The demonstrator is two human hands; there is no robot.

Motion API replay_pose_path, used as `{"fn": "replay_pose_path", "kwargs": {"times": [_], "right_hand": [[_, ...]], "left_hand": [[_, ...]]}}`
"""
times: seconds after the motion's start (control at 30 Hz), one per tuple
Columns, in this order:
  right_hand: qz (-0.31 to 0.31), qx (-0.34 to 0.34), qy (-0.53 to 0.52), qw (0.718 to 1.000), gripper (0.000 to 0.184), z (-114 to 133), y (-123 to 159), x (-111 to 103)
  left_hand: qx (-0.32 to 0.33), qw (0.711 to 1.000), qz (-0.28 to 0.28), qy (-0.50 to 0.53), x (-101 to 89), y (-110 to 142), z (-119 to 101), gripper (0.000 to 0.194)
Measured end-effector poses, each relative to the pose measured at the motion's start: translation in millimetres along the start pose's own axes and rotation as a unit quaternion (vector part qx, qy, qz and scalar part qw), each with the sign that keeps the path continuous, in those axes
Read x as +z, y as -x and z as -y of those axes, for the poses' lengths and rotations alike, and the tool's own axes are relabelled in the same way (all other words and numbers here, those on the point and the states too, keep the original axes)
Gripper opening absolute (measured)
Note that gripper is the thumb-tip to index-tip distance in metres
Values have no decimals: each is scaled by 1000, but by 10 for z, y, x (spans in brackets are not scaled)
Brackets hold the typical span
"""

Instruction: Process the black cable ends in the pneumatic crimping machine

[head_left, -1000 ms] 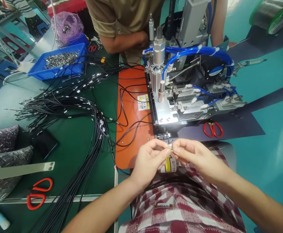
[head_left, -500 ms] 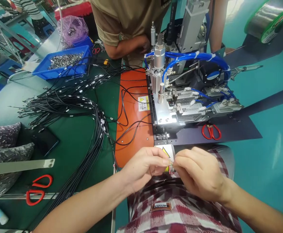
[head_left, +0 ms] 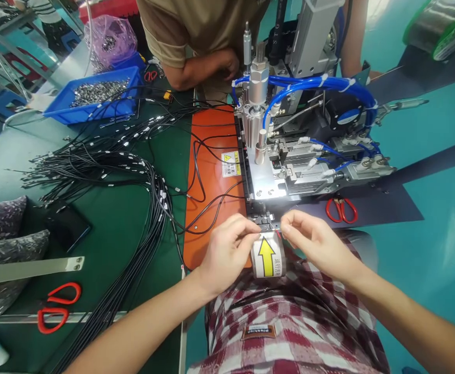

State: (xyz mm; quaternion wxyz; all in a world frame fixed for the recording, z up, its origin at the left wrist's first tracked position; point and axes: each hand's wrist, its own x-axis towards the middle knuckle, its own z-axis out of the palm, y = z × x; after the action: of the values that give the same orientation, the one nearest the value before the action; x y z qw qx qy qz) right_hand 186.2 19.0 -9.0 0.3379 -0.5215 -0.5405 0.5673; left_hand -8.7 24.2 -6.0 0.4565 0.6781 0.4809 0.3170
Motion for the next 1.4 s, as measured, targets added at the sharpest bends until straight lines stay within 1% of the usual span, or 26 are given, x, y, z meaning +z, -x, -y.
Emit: {"fn": "replay_pose_path", "kwargs": {"times": [0.03,0.07,0.13,0.2,0.3,0.37,0.43,0.53,0.63,0.7,0.9,1.1,1.4], "right_hand": [[2,7,-6,1000,26,-21,-34,-5],[3,13,-10,1000,28,-45,-67,-10],[10,26,-16,999,30,-94,-127,-26],[16,30,-23,999,31,-143,-176,-49],[17,30,-31,999,32,-213,-227,-77],[10,31,-35,999,32,-255,-248,-82],[-1,35,-37,999,32,-292,-261,-75],[-13,39,-40,998,32,-336,-271,-59],[-19,37,-40,998,31,-360,-274,-48],[-23,36,-37,998,31,-364,-275,-44],[-33,41,-37,998,28,-347,-287,-20],[-42,56,-31,997,26,-348,-294,-7],[-53,71,-40,995,26,-363,-295,3]], "left_hand": [[81,995,-8,-56,-4,-12,66,13],[156,982,-11,-104,-9,-31,129,17],[269,946,-5,-182,-26,-85,230,22],[335,905,7,-262,-47,-151,279,25],[374,852,30,-364,-74,-240,281,26],[373,834,39,-403,-80,-277,276,26],[360,831,42,-422,-77,-295,286,27],[342,838,48,-423,-66,-303,313,31],[337,847,61,-406,-63,-311,321,35],[335,851,58,-400,-65,-318,315,36],[340,848,38,-405,-58,-331,323,35],[319,850,52,-415,-52,-334,325,37],[313,855,55,-409,-46,-335,317,35]]}}
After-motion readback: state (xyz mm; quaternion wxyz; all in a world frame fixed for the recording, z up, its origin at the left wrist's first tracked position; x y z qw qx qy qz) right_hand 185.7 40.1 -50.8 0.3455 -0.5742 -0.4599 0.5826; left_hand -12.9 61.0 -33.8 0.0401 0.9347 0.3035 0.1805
